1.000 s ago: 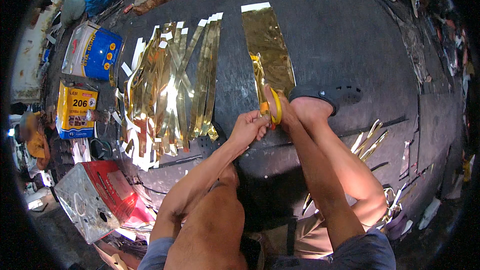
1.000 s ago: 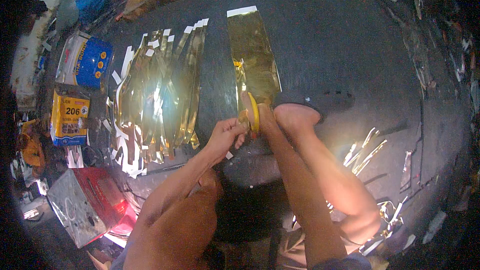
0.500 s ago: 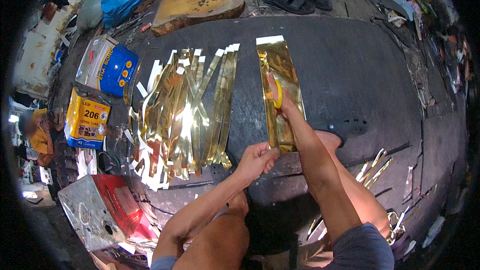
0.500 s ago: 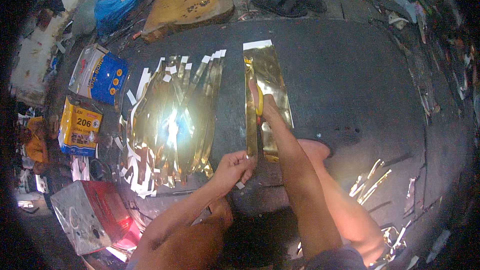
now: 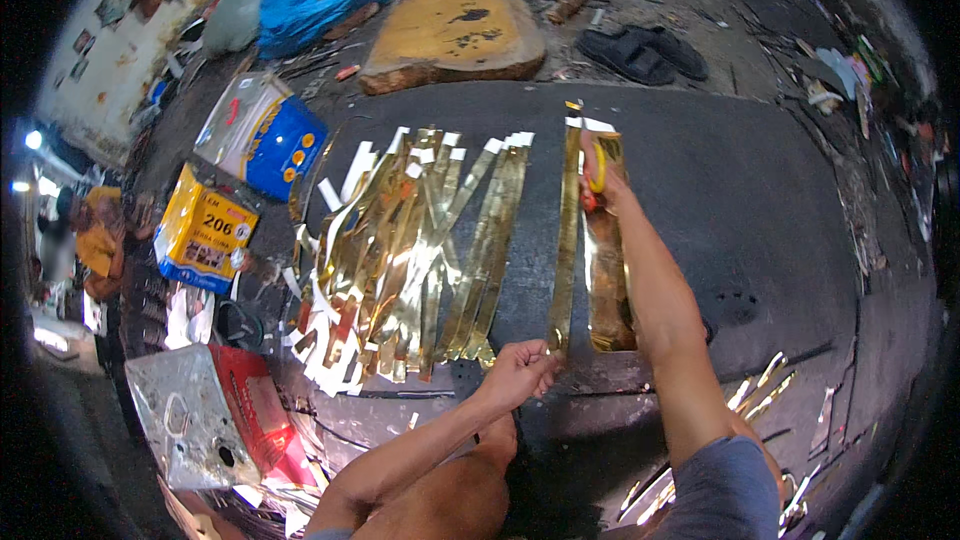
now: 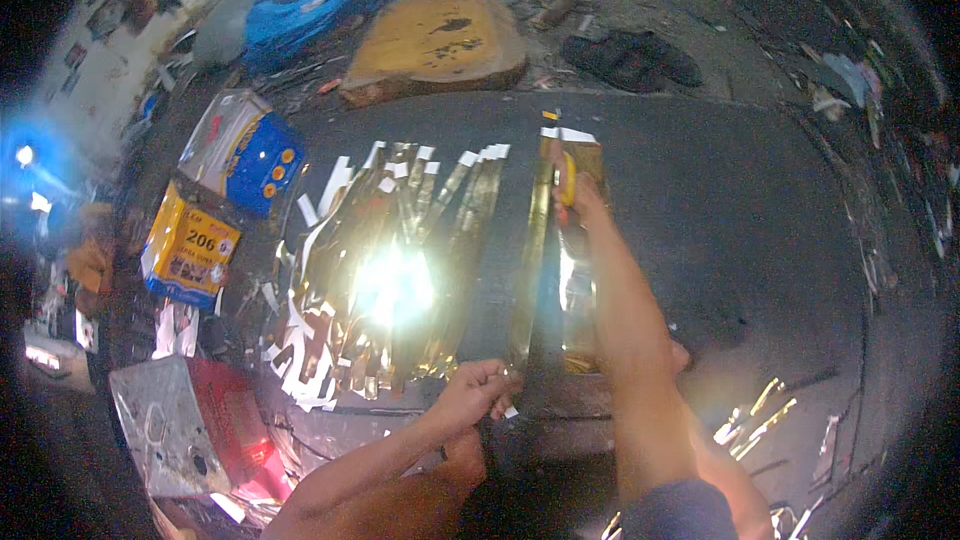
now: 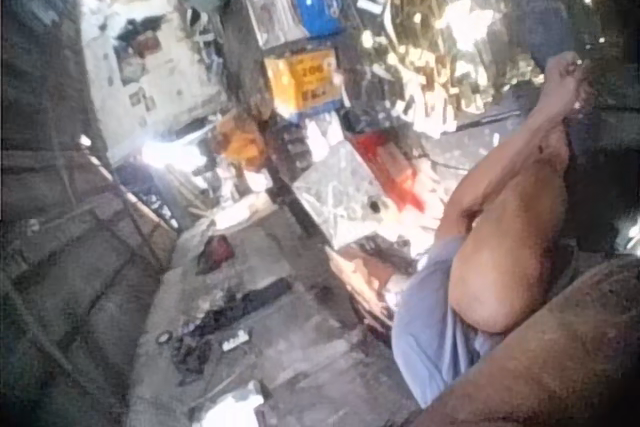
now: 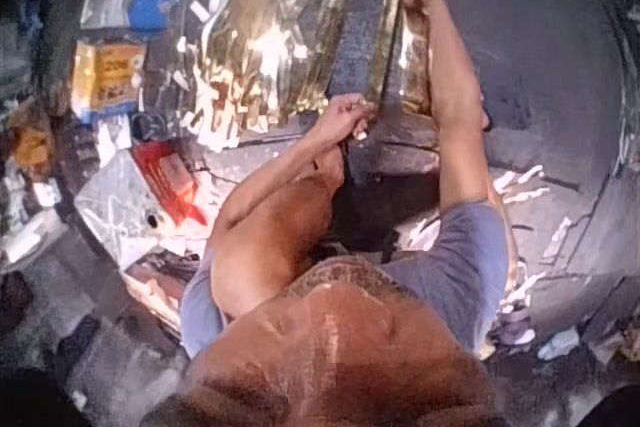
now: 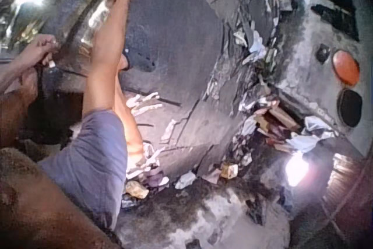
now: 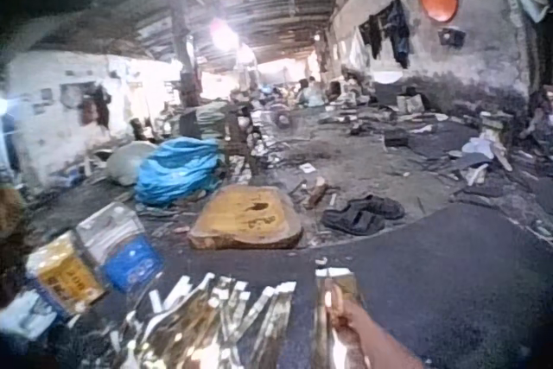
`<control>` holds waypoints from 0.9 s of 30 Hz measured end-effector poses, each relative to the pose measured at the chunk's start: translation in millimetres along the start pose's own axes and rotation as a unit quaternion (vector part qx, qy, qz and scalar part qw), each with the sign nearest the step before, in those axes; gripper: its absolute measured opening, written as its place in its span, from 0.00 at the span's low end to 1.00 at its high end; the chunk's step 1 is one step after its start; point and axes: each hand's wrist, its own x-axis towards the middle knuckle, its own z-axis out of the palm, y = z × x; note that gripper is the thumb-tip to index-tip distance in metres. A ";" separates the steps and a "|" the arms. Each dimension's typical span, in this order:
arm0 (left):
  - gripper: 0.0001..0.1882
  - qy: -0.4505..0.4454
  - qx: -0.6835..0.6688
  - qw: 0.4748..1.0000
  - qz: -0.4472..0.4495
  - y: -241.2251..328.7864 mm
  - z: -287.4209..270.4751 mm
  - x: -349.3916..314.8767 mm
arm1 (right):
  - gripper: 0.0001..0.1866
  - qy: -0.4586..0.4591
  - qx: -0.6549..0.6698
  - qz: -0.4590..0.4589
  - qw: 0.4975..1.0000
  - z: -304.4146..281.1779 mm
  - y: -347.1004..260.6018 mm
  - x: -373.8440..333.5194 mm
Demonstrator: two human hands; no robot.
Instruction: The person cuts a sheet of gold foil into strips using scissors, then peels off the white backing from the strips. The cut pieces and backing are placed on the floor.
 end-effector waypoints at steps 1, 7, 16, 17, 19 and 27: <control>0.13 0.003 0.006 1.000 0.009 0.1 -3.9 -5.1 | 0.46 -0.007 0.005 -0.004 1.000 1.6 -0.1 -0.8; 0.12 0.063 -0.077 0.995 -0.005 -14.5 -27.4 -15.8 | 0.43 0.016 -0.006 -0.075 0.997 0.2 -14.1 21.7; 0.29 0.422 0.429 0.770 0.211 -8.7 -53.7 -15.1 | 0.41 0.010 0.108 -0.067 0.992 -12.5 -37.6 -95.1; 0.28 0.331 0.375 0.851 0.163 -15.6 -37.3 0.3 | 0.41 0.005 0.120 -0.077 0.990 -23.3 -31.4 -123.0; 0.26 0.162 0.207 0.963 0.052 -64.3 -13.4 51.8 | 0.39 -0.078 0.189 -0.094 0.974 -34.2 -6.8 -180.5; 0.06 0.147 -0.157 0.973 -0.086 -102.9 64.3 137.6 | 0.37 -0.041 0.236 0.110 0.965 -6.8 114.8 -390.8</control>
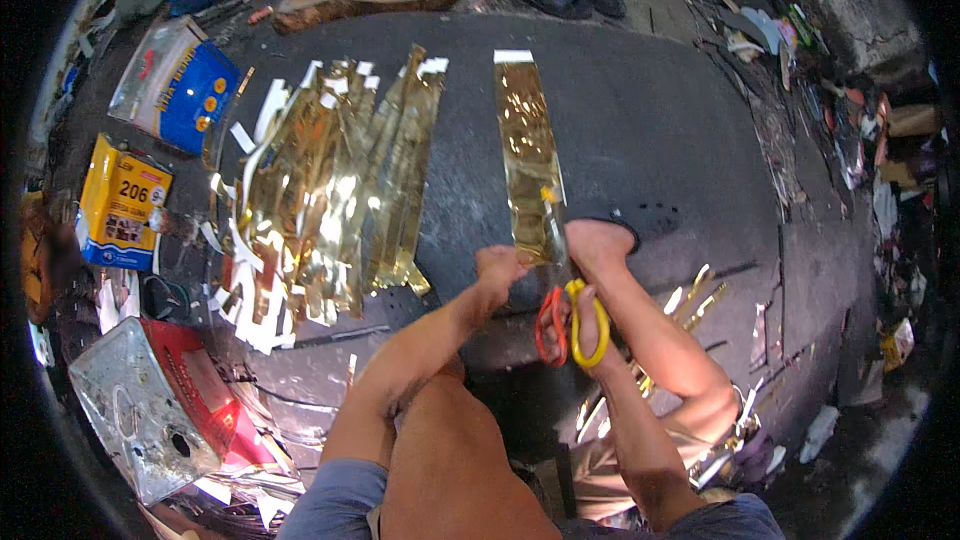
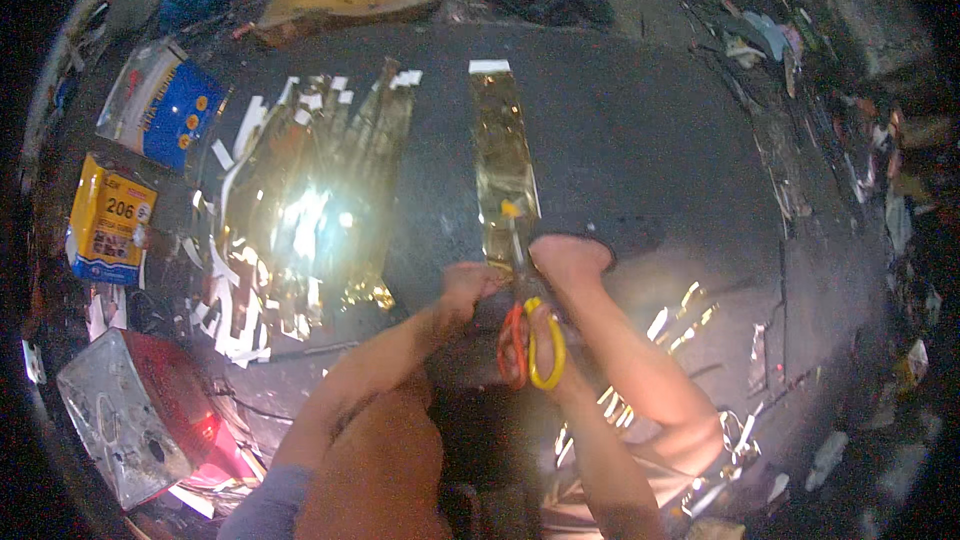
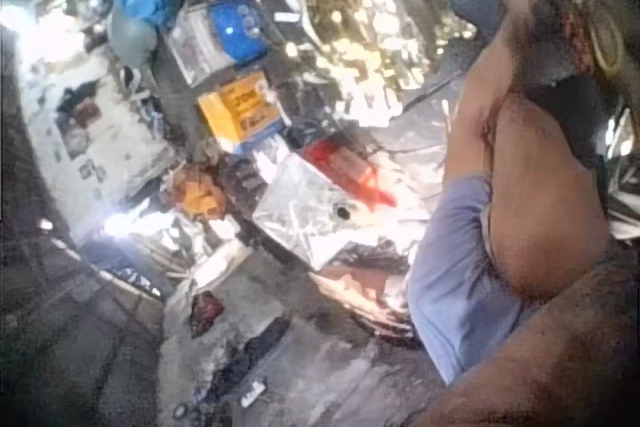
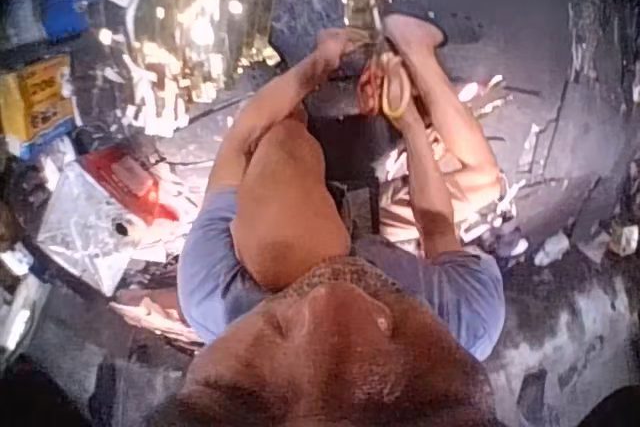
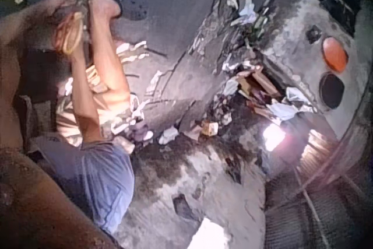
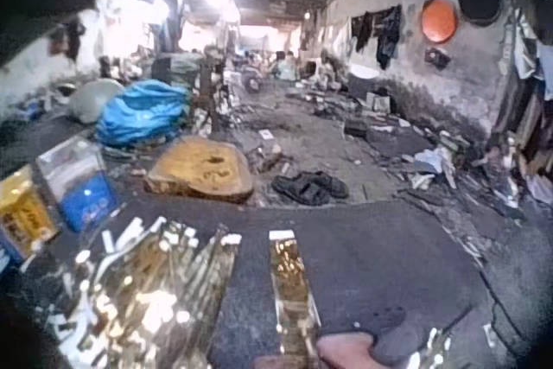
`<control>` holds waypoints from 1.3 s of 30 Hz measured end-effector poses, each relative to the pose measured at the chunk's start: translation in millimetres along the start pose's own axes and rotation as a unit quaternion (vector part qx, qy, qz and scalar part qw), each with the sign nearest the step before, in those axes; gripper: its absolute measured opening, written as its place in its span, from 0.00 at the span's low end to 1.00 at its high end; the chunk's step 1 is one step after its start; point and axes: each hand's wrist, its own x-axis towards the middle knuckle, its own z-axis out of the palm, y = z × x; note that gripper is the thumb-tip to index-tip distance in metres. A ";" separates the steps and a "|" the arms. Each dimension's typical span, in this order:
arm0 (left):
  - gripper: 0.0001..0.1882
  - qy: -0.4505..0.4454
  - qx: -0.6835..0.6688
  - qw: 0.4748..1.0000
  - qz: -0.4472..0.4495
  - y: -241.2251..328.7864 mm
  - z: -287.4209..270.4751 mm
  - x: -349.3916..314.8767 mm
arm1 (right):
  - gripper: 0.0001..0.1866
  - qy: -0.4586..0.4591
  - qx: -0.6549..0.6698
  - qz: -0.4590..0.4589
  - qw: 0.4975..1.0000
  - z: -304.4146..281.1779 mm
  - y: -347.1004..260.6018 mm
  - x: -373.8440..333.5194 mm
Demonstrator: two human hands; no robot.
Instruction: The person cuts a sheet of gold foil into strips using scissors, then peels off the white backing from the strips. The cut pieces and backing are placed on the floor.
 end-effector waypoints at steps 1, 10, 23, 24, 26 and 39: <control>0.07 -0.027 -0.010 0.999 0.030 -0.9 -6.4 5.2 | 0.37 0.008 -0.055 0.026 0.998 -5.5 14.1 -14.8; 0.06 -0.033 0.061 0.997 0.017 28.3 -32.3 -2.0 | 0.45 -0.069 -0.066 0.144 0.985 -13.8 85.6 -54.8; 0.14 -0.143 0.392 0.860 0.294 71.5 -50.7 -75.5 | 0.29 -0.046 -0.118 0.186 0.974 -25.1 64.7 -76.1; 0.13 -0.228 0.362 0.857 0.287 71.7 -55.5 -78.1 | 0.29 -0.055 -0.120 0.191 0.973 -27.4 62.7 -79.8; 0.12 -0.332 0.340 0.835 0.277 71.8 -62.8 -80.8 | 0.29 -0.074 -0.123 0.189 0.971 -33.2 55.4 -87.1; 0.10 0.041 0.174 0.975 0.130 41.4 -58.7 -12.9 | 0.42 -0.080 -0.048 0.196 0.976 -9.4 90.9 -55.9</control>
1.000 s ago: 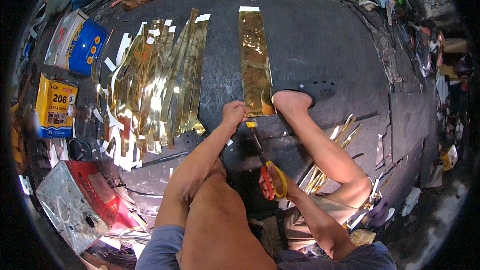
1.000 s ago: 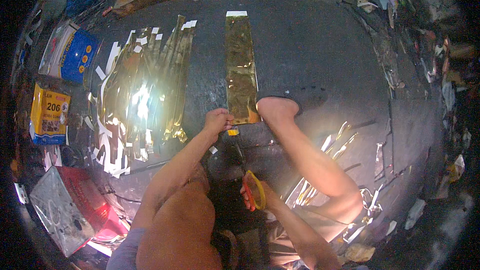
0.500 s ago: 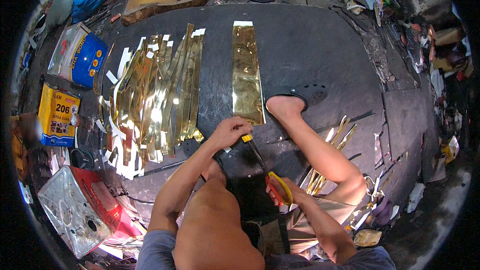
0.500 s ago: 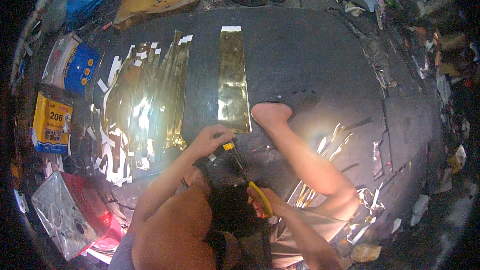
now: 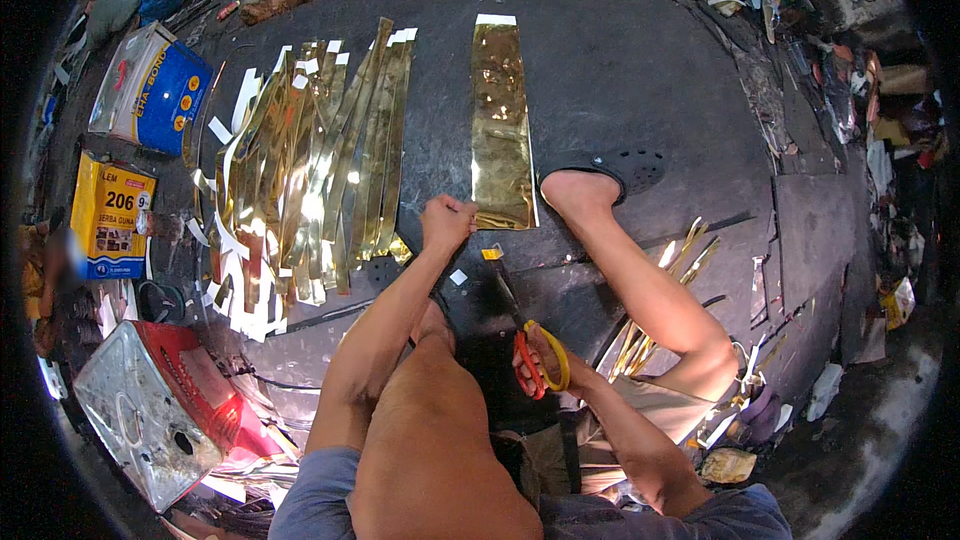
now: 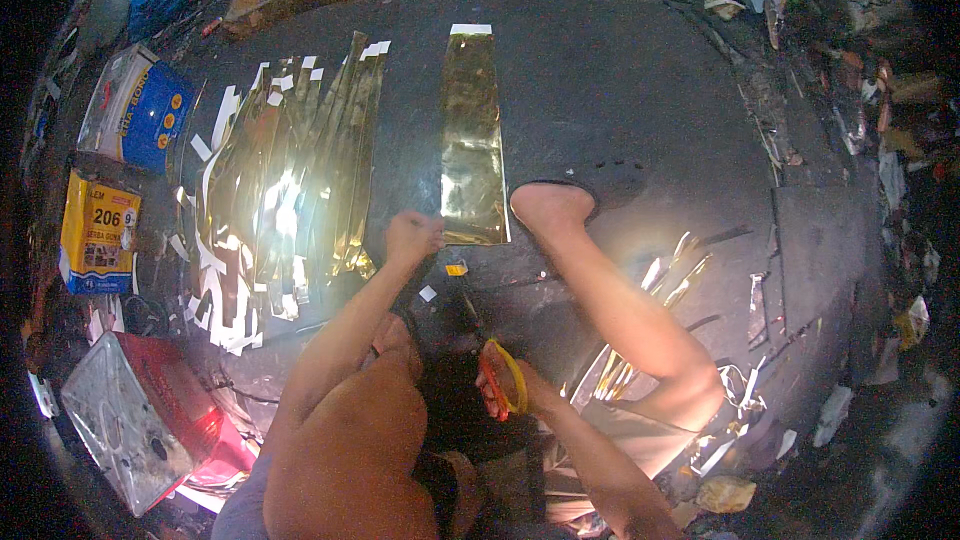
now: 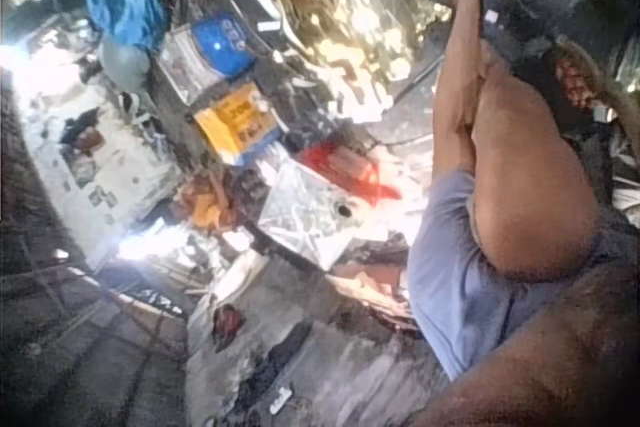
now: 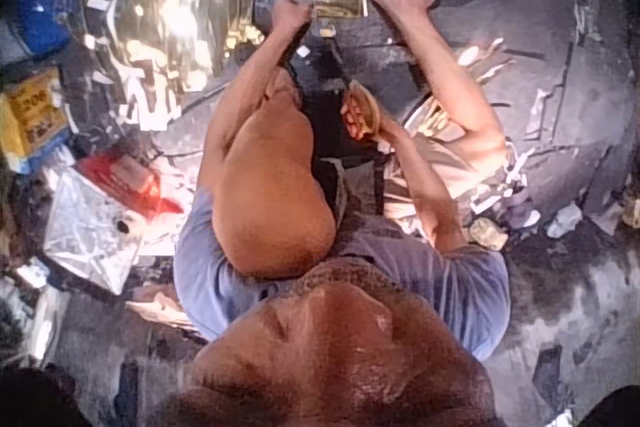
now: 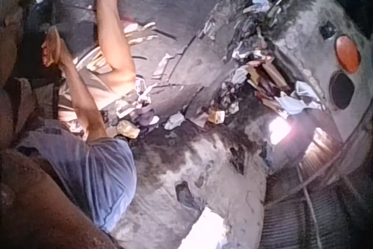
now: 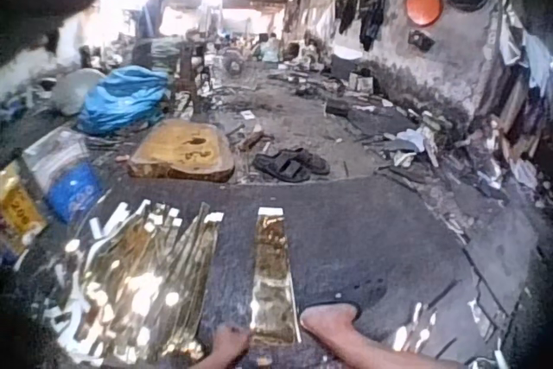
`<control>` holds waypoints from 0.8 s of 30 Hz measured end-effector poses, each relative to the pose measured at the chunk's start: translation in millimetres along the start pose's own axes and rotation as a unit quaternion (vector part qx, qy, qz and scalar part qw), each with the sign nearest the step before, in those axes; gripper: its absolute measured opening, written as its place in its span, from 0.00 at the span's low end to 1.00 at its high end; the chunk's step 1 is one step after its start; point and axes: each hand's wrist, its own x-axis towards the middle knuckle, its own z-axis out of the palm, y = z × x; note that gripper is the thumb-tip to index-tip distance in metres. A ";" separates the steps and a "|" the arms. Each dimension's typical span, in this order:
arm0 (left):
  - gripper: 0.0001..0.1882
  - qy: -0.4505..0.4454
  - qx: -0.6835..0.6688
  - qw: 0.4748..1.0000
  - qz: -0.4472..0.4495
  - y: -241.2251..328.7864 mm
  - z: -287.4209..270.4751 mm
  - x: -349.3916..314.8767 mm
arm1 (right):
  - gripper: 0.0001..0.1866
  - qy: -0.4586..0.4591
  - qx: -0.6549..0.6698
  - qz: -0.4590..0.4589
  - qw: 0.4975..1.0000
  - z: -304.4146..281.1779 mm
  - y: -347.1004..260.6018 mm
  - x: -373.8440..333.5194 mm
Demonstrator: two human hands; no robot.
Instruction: The person cuts a sheet of gold foil into strips using scissors, then peels off the white backing from the strips. The cut pieces and backing are placed on the floor.
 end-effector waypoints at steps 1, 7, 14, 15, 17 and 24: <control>0.11 0.009 0.031 0.999 -0.001 4.5 4.3 -1.7 | 0.39 -0.014 0.020 -0.008 1.000 -0.9 4.0 3.5; 0.10 0.024 0.211 0.970 0.118 3.6 5.5 -8.5 | 0.42 0.012 -0.061 -0.008 0.998 1.5 -0.4 -6.0; 0.10 -0.456 0.186 0.824 0.281 63.3 -22.3 -73.5 | 0.34 -0.129 -0.100 -0.030 0.986 -43.7 -6.8 -43.3; 0.10 -0.478 0.224 0.778 0.340 71.4 -20.1 -75.0 | 0.34 -0.148 -0.121 -0.047 0.980 -50.4 -7.7 -54.8; 0.10 -0.517 0.235 0.772 0.285 106.0 -18.5 -95.3 | 0.36 -0.156 -0.143 -0.046 0.976 -56.6 -17.0 -79.6; 0.10 -0.517 0.264 0.745 0.329 193.7 -20.8 -155.5 | 0.40 -0.156 -0.197 -0.090 0.964 -30.9 -32.8 -149.1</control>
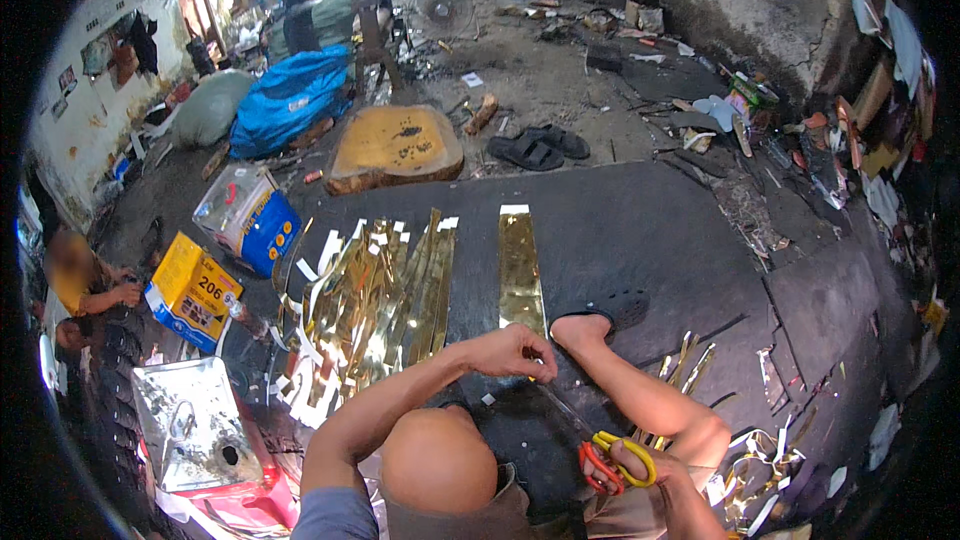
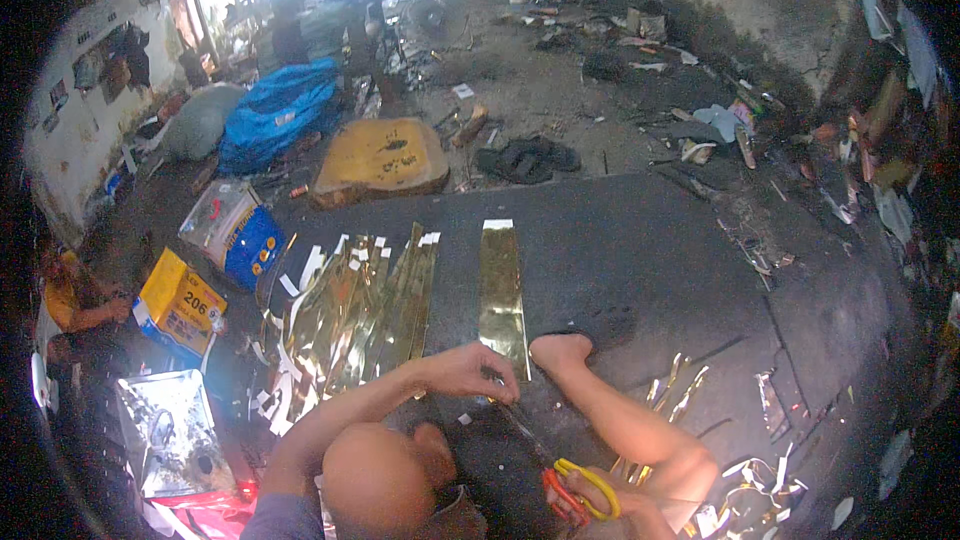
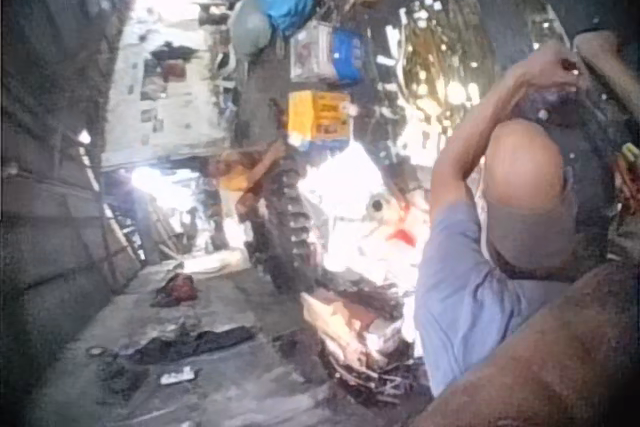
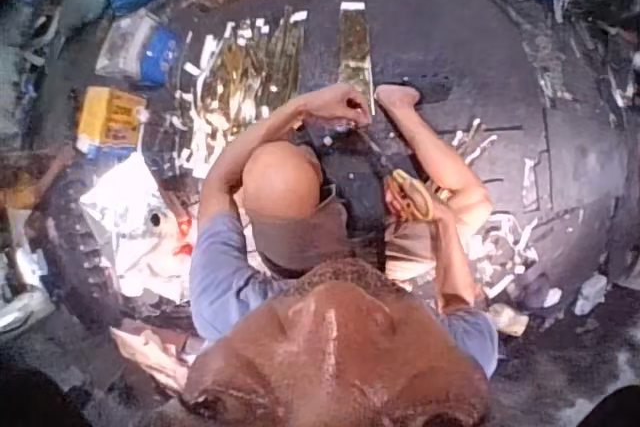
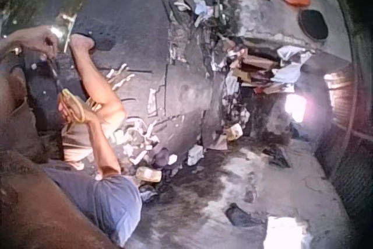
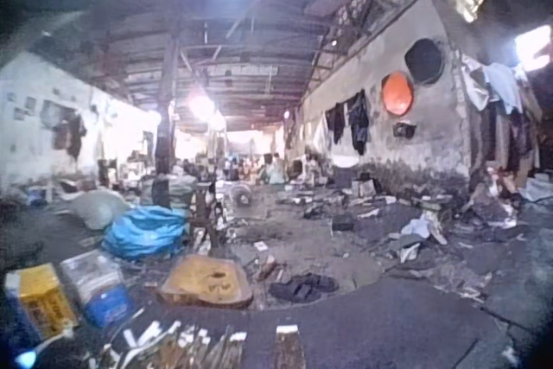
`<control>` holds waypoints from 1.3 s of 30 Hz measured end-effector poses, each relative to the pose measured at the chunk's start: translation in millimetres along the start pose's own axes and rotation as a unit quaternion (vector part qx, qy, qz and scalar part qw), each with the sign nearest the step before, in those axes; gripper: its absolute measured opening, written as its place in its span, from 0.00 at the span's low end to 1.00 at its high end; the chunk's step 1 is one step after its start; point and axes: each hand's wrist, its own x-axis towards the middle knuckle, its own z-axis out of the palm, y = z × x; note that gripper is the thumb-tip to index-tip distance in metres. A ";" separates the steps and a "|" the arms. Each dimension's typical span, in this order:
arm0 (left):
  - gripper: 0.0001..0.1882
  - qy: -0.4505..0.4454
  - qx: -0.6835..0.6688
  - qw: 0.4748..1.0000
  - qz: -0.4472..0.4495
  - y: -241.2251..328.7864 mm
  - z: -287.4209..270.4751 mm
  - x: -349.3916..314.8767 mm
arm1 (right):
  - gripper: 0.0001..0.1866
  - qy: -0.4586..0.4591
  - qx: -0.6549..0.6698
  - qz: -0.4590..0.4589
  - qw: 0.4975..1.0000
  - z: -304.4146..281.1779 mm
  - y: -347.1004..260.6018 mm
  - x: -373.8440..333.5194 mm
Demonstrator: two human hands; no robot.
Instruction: The person cuts a sheet of gold foil into strips using scissors, then peels off the white backing from the strips. The cut pieces and backing are placed on the floor.
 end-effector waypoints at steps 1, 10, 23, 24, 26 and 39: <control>0.10 -0.014 0.019 1.000 -0.004 12.0 -2.5 0.1 | 0.41 0.005 -0.006 -0.019 1.000 7.8 -5.1 -6.6; 0.08 -0.123 0.184 0.974 0.046 180.0 -2.4 12.9 | 0.34 -0.130 0.134 0.108 0.977 -2.8 21.7 -55.9; 0.03 0.087 0.370 0.920 -0.094 240.7 50.1 73.7 | 0.32 0.627 -0.057 -0.316 0.709 76.7 64.1 -124.2; 0.04 0.056 0.340 0.932 -0.108 230.1 82.3 92.1 | 0.33 0.652 -0.004 -0.319 0.688 80.4 57.9 -118.3; 0.04 -0.024 0.138 0.985 -0.096 185.6 130.3 111.1 | 0.35 0.668 0.055 -0.324 0.667 76.9 62.8 -95.4; 0.04 0.080 -0.120 0.987 -0.070 28.9 352.1 127.4 | 0.11 0.522 0.487 -0.385 0.585 72.7 166.8 -77.1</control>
